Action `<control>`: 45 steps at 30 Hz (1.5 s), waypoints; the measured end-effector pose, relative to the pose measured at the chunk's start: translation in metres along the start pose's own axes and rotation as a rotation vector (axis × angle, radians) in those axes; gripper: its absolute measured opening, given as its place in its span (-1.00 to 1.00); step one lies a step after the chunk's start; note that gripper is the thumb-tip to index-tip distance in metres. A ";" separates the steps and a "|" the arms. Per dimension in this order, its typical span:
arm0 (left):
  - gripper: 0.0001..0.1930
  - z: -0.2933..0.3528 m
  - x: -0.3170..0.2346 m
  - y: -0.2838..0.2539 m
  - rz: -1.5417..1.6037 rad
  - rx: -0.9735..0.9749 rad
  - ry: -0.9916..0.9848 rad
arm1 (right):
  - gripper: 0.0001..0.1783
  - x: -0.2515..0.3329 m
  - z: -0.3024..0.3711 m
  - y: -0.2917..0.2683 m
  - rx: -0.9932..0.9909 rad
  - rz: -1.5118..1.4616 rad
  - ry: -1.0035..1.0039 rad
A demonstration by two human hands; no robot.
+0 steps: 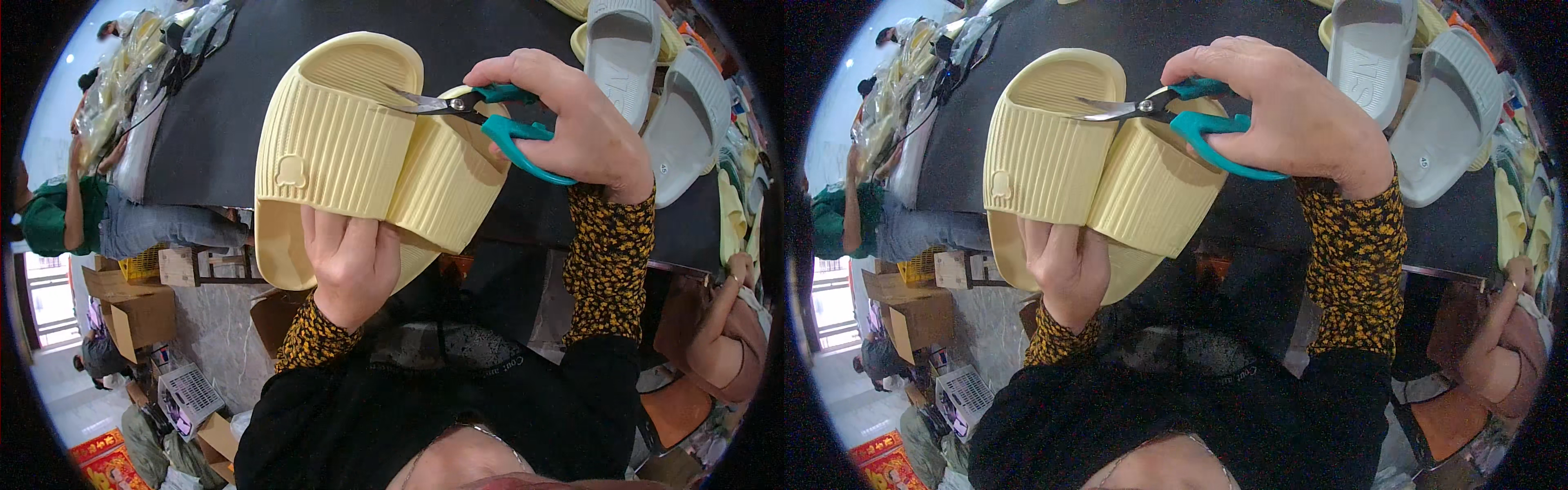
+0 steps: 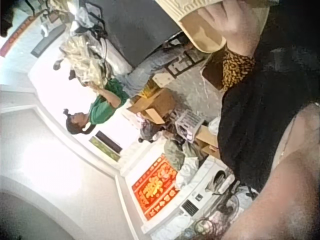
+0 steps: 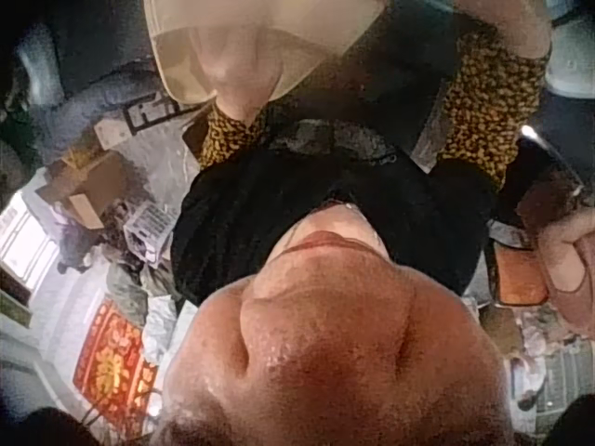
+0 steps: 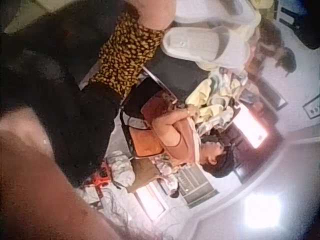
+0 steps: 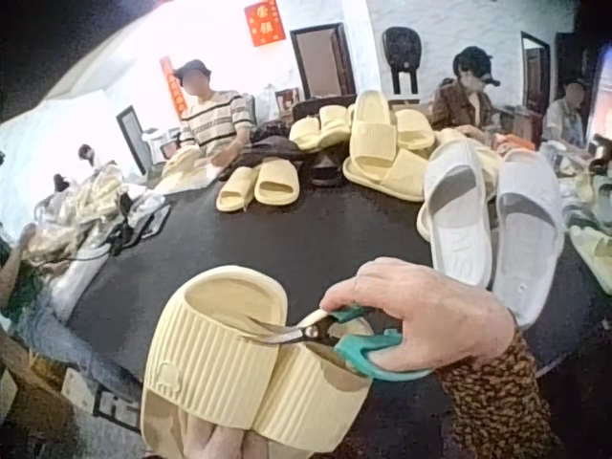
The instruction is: The person picks up pairs of slippers one at a time, cuts plastic ties and tags from them using scissors, and places the slippers onto the table.
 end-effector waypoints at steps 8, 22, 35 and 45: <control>-0.61 -0.004 -0.006 -0.004 0.026 0.004 0.057 | -0.55 0.012 -0.005 0.000 -0.050 -0.022 -0.024; -0.64 -0.010 -0.012 0.002 0.116 0.072 0.070 | -0.58 0.013 -0.008 0.004 -0.247 0.025 -0.046; -0.87 0.003 0.002 0.026 0.208 0.121 -0.066 | -0.50 -0.004 0.005 0.006 -0.199 0.613 0.017; -0.81 0.003 -0.001 0.040 0.230 0.183 -0.056 | -0.62 -0.006 0.008 0.015 -0.106 0.779 0.049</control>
Point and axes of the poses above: each hand's wrist, its own z-axis away from the middle knuckle, its own y-axis out of the palm, x = y × z, the point moved 1 cm from there along -z, towards the middle knuckle
